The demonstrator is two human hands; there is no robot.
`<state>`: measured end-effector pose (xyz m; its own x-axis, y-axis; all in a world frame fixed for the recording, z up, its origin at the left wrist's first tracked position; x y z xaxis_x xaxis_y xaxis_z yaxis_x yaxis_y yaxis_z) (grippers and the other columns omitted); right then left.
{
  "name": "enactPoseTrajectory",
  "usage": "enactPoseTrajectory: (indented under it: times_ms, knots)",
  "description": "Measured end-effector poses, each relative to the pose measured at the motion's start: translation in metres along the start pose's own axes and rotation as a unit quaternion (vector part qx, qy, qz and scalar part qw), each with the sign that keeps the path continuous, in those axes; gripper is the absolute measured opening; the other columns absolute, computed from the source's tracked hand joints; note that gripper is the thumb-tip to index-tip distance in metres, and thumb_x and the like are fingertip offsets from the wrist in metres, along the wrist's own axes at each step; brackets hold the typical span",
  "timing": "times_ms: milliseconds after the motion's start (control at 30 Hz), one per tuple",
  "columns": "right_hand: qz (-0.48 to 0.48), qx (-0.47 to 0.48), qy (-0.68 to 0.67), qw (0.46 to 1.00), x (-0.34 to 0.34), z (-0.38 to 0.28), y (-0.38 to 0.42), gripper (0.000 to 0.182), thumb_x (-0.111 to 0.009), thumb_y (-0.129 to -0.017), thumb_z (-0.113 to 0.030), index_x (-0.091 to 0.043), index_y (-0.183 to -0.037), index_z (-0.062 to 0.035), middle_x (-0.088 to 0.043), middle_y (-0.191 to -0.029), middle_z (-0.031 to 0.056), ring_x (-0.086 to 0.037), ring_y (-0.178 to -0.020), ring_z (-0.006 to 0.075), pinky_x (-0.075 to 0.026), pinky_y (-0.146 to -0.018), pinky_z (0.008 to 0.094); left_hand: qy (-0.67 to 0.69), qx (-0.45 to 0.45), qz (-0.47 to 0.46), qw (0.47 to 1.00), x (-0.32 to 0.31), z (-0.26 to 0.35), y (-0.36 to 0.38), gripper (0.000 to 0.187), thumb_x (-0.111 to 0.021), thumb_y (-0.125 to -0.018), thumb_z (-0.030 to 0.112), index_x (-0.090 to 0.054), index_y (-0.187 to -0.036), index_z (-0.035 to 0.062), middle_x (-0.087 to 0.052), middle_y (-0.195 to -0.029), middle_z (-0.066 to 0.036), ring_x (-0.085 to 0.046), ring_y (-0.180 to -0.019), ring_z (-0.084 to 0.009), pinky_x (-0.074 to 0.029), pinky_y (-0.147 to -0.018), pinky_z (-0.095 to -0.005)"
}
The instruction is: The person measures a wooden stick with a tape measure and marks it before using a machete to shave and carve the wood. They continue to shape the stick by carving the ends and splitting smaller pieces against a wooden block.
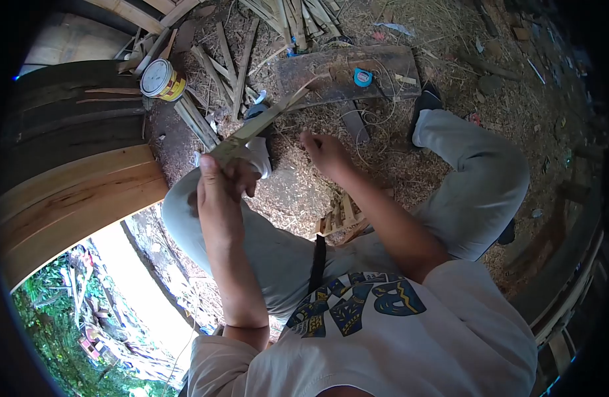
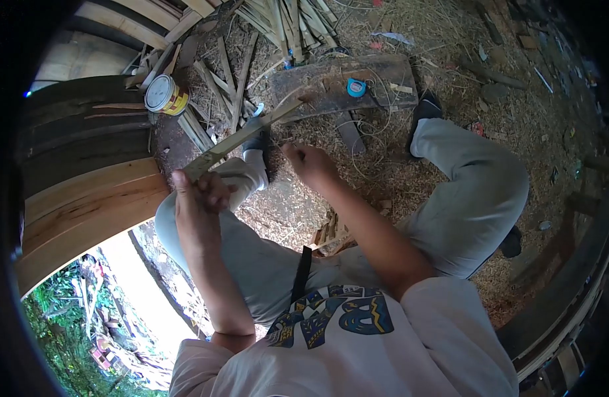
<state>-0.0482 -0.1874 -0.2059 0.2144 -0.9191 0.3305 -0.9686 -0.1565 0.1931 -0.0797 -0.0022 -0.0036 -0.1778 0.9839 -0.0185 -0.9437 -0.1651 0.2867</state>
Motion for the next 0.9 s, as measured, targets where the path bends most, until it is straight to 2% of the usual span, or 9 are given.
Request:
enactPoseTrajectory:
  times_ms: [67, 200, 300, 433, 500, 533, 600, 800, 900]
  knots:
    - [-0.073, -0.171, 0.041, 0.982, -0.001, 0.035, -0.014, 0.073, -0.044, -0.105, -0.067, -0.069, -0.08, -0.003, -0.062, -0.062, 0.0139, -0.065, -0.058, 0.032, -0.047, -0.058, 0.0465, -0.004, -0.007, 0.023, 1.0, 0.005, 0.002, -0.003, 0.056, -0.038, -0.11, 0.06, -0.047, -0.089, 0.0092, -0.038, -0.07, 0.0, -0.041, -0.065, -0.0151, -0.051, -0.082, -0.0394]
    - [-0.032, -0.068, 0.043, 0.996, 0.005, 0.003, -0.01, 0.077, -0.038, -0.105, -0.07, -0.07, -0.083, -0.0039, -0.065, -0.067, 0.0151, -0.068, -0.063, 0.0337, -0.049, -0.061, 0.0488, -0.005, 0.002, 0.08, 0.997, 0.014, 0.003, -0.011, 0.057, -0.037, -0.11, 0.061, -0.047, -0.09, 0.0087, -0.037, -0.07, 0.0, -0.04, -0.064, -0.0155, -0.051, -0.082, -0.0403]
    - [-0.04, -0.21, 0.09, 0.973, -0.014, 0.062, -0.03, 0.077, -0.038, -0.104, -0.07, -0.072, -0.084, -0.005, -0.067, -0.069, 0.0171, -0.067, -0.066, 0.0367, -0.05, -0.064, 0.0515, 0.009, 0.016, 0.078, 0.997, 0.014, 0.002, -0.015, 0.058, -0.038, -0.109, 0.062, -0.047, -0.09, 0.0085, -0.036, -0.07, 0.0, -0.04, -0.064, -0.0155, -0.051, -0.083, -0.0408]
    - [-0.02, -0.184, 0.068, 0.98, -0.013, 0.076, -0.034, 0.076, -0.037, -0.104, -0.071, -0.072, -0.082, -0.0064, -0.067, -0.069, 0.0146, -0.067, -0.064, 0.0351, -0.05, -0.063, 0.0501, 0.025, 0.025, 0.094, 0.995, 0.02, 0.009, -0.027, 0.059, -0.039, -0.109, 0.064, -0.046, -0.089, 0.0088, -0.036, -0.07, 0.0, -0.039, -0.064, -0.0158, -0.051, -0.084, -0.0414]
    - [-0.018, -0.1, 0.093, 0.99, -0.013, 0.072, -0.032, 0.077, -0.037, -0.104, -0.071, -0.071, -0.078, -0.0067, -0.067, -0.067, 0.0124, -0.068, -0.063, 0.033, -0.05, -0.062, 0.0494, 0.032, 0.028, 0.076, 0.996, 0.018, 0.012, -0.032, 0.059, -0.039, -0.108, 0.064, -0.046, -0.089, 0.0089, -0.036, -0.069, 0.0, -0.039, -0.064, -0.0159, -0.051, -0.085, -0.0419]
    - [-0.019, -0.101, 0.095, 0.99, -0.012, 0.077, -0.037, 0.077, -0.037, -0.104, -0.071, -0.071, -0.078, -0.0067, -0.067, -0.067, 0.0124, -0.068, -0.063, 0.033, -0.05, -0.062, 0.0494, 0.022, 0.025, 0.076, 0.997, 0.018, 0.013, -0.034, 0.059, -0.038, -0.109, 0.064, -0.045, -0.088, 0.009, -0.036, -0.069, -0.001, -0.039, -0.064, -0.016, -0.051, -0.085, -0.0424]
    - [-0.019, -0.221, 0.07, 0.973, -0.008, 0.098, -0.048, 0.076, -0.04, -0.103, -0.071, -0.071, -0.078, -0.0061, -0.067, -0.065, 0.0107, -0.068, -0.062, 0.0316, -0.05, -0.06, 0.0482, 0.013, 0.021, 0.074, 0.997, 0.016, 0.017, -0.04, 0.059, -0.037, -0.109, 0.064, -0.045, -0.088, 0.0091, -0.037, -0.069, -0.001, -0.039, -0.064, -0.016, -0.051, -0.085, -0.043]
    - [-0.045, -0.205, 0.14, 0.968, -0.001, 0.115, -0.055, 0.08, -0.04, -0.102, -0.074, -0.07, -0.078, -0.0037, -0.066, -0.065, 0.015, -0.068, -0.063, 0.0352, -0.051, -0.061, 0.0482, -0.008, 0.006, 0.068, 0.998, 0.017, 0.019, -0.044, 0.062, -0.033, -0.11, 0.064, -0.043, -0.086, 0.0083, -0.037, -0.068, -0.002, -0.041, -0.065, -0.0169, -0.052, -0.086, -0.0424]
    - [-0.011, -0.15, 0.079, 0.985, 0.004, 0.089, -0.056, 0.081, -0.04, -0.102, -0.074, -0.07, -0.079, -0.0025, -0.066, -0.067, 0.0183, -0.068, -0.067, 0.0394, -0.051, -0.065, 0.0512, -0.003, 0.008, 0.105, 0.994, 0.021, 0.019, -0.047, 0.063, -0.032, -0.11, 0.065, -0.042, -0.085, 0.0081, -0.038, -0.068, -0.003, -0.042, -0.065, -0.0173, -0.052, -0.087, -0.0429]
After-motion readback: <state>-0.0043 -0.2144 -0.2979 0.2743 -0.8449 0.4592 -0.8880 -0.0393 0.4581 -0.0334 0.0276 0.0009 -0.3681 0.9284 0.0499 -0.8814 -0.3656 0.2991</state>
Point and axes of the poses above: each hand's wrist, its own y-axis away from the middle knuckle, its own x-axis out of the back of the hand, z = x × y, the point moved 6 cm from there along -y, towards the middle knuckle
